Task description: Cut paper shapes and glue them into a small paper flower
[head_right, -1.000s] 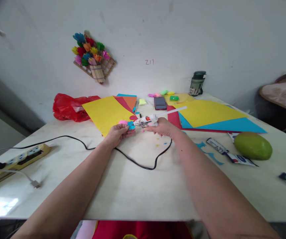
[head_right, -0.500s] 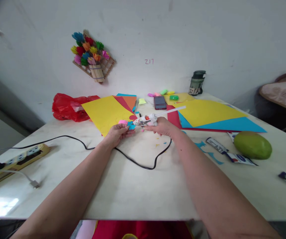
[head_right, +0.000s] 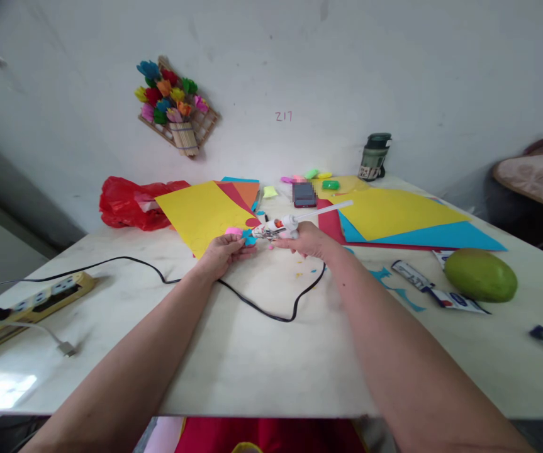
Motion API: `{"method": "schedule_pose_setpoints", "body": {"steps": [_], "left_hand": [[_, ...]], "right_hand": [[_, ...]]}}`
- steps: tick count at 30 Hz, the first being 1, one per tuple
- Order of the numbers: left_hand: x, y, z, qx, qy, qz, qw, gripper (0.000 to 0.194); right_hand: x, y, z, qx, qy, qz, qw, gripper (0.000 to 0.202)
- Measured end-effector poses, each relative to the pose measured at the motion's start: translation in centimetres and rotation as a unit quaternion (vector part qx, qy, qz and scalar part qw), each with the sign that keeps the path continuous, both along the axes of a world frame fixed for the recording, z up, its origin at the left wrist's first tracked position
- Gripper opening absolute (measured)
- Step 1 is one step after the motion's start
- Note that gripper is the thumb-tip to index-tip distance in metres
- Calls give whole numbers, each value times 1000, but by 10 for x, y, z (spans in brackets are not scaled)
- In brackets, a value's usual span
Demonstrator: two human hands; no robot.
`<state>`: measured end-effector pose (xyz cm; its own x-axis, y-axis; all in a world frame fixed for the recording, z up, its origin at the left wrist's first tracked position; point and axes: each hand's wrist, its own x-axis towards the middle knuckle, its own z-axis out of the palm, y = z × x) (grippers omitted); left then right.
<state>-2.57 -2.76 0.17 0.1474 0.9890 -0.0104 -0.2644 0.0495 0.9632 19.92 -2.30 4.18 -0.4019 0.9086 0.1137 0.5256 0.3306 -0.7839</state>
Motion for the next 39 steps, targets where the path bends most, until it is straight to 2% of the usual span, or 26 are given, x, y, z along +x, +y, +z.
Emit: {"method": "schedule_pose_setpoints", "body": {"steps": [24, 39], "left_hand": [[-1, 0, 0, -1, -13, 0, 1000, 15], [-1, 0, 0, 1, -5, -7, 1000, 20]], "right_hand": [[1, 0, 0, 3, -25, -10, 1000, 39], [0, 1, -1, 5, -14, -15, 1000, 43]]}}
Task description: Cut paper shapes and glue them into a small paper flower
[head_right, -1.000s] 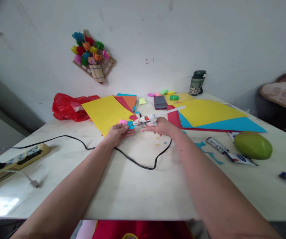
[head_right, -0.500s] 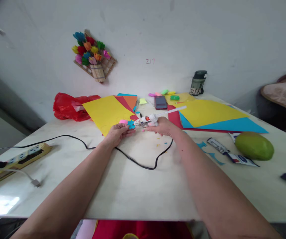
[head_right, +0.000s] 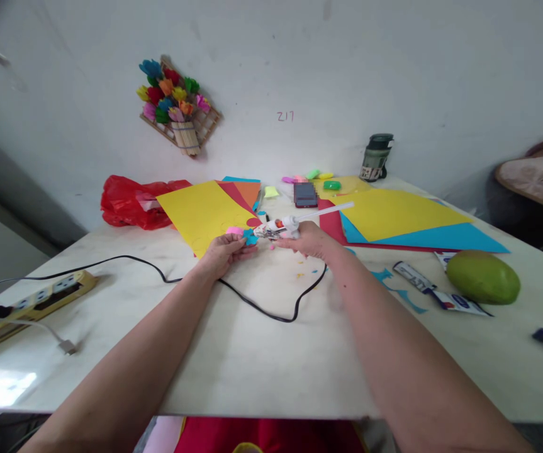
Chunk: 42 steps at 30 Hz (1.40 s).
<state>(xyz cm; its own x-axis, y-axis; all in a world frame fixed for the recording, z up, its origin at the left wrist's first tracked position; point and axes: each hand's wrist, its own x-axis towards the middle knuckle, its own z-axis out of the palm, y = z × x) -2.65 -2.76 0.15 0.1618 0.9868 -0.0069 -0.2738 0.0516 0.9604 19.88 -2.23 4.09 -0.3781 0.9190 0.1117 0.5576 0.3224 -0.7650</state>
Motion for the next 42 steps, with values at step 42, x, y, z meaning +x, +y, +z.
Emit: {"method": "schedule_pose_setpoints", "body": {"steps": [42], "left_hand": [[-1, -1, 1, 8, -4, -6, 1000, 21]], "right_hand": [[-3, -2, 2, 1, -7, -9, 1000, 43]]}}
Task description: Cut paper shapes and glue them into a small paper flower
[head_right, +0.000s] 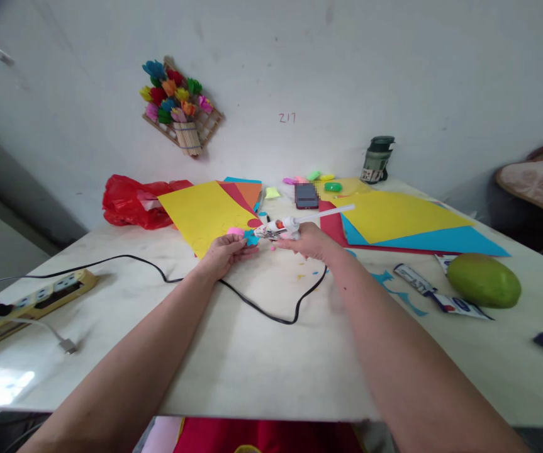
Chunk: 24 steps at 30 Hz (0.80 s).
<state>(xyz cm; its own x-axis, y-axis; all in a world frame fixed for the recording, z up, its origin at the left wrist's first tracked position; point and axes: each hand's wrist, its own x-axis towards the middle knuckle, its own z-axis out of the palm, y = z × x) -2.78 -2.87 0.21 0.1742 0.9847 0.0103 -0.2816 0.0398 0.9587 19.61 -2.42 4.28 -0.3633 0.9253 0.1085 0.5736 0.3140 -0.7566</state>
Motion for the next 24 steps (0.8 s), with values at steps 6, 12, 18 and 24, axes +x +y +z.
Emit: {"method": "schedule_pose_setpoints", "body": {"steps": [6, 12, 18, 24], "left_hand": [[0, 1, -1, -3, 2, 3, 1000, 23], [1, 0, 0, -7, 2, 9, 1000, 19], [1, 1, 0, -7, -6, 16, 1000, 15], [0, 0, 0, -4, -20, 18, 1000, 14]], "right_hand": [[1, 1, 1, -6, 5, -1, 1000, 42], [-1, 0, 0, -6, 2, 0, 1000, 43], [-2, -2, 1, 0, 0, 12, 1000, 42], [3, 1, 0, -1, 5, 17, 1000, 42]]}}
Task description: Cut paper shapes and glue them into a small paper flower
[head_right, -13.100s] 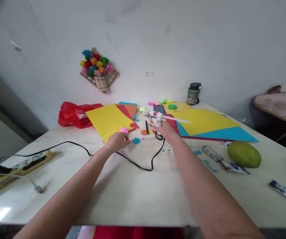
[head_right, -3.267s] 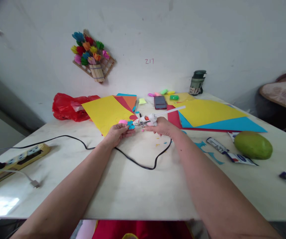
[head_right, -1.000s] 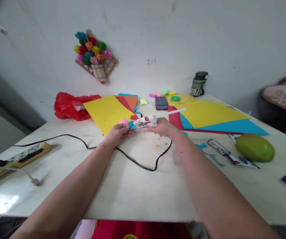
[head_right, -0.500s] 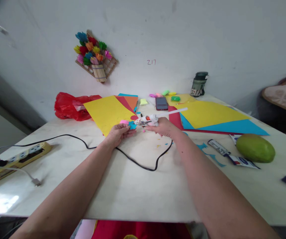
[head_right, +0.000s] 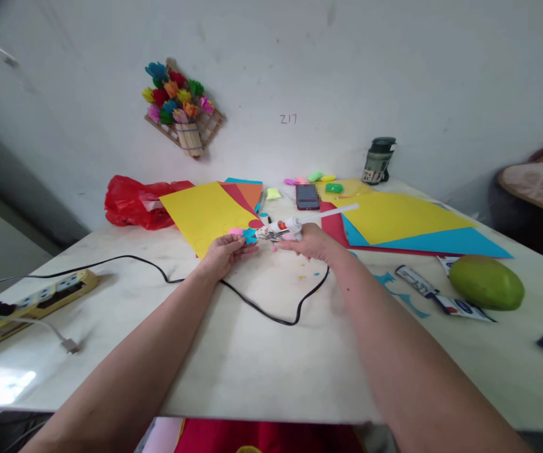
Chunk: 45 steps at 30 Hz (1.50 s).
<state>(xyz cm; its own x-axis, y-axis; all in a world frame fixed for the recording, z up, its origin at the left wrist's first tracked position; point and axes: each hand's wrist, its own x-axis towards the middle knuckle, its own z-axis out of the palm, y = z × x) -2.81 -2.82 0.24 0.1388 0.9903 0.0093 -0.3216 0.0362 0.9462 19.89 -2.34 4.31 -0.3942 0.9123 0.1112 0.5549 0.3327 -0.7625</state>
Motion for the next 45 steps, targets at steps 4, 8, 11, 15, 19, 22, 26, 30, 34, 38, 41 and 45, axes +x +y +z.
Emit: {"method": "schedule_pose_setpoints", "body": {"steps": [4, 8, 11, 15, 19, 22, 26, 30, 34, 38, 41, 45], "left_hand": [[0, -1, 1, -1, -12, 1, 1000, 15], [0, -1, 2, 4, -21, -4, 1000, 15], [0, -2, 2, 2, -21, -6, 1000, 15], [0, -2, 2, 4, -19, -7, 1000, 14], [0, -1, 2, 0, -12, -5, 1000, 14], [0, -1, 2, -3, -9, -3, 1000, 15], [0, -1, 2, -6, -4, 1, 1000, 15], [0, -2, 2, -1, -3, -2, 1000, 14], [1, -2, 3, -6, -1, 4, 1000, 12], [1, -2, 4, -11, 0, 7, 1000, 9], [1, -2, 3, -13, 6, 7, 1000, 9], [2, -2, 4, -10, 13, 5, 1000, 9]], "right_hand": [[1, 3, -1, 4, 25, 1, 1000, 42], [0, 1, -1, 5, 36, 6, 999, 42], [-1, 0, -1, 2, 38, 9, 999, 42], [-1, 1, -1, 2, 25, 7, 1000, 43], [-2, 1, -1, 5, 14, 7, 1000, 43], [-3, 0, 0, 5, 4, 0, 1000, 44], [-4, -1, 0, 14, -8, -3, 1000, 44], [-4, -1, 0, 11, -15, -3, 1000, 45], [-3, 0, -1, 12, -14, -1, 1000, 48], [-4, 0, -1, 16, -24, -4, 1000, 46], [-5, -1, 0, 17, -32, -6, 999, 43], [-6, -2, 1, 21, -29, -10, 999, 42]]}}
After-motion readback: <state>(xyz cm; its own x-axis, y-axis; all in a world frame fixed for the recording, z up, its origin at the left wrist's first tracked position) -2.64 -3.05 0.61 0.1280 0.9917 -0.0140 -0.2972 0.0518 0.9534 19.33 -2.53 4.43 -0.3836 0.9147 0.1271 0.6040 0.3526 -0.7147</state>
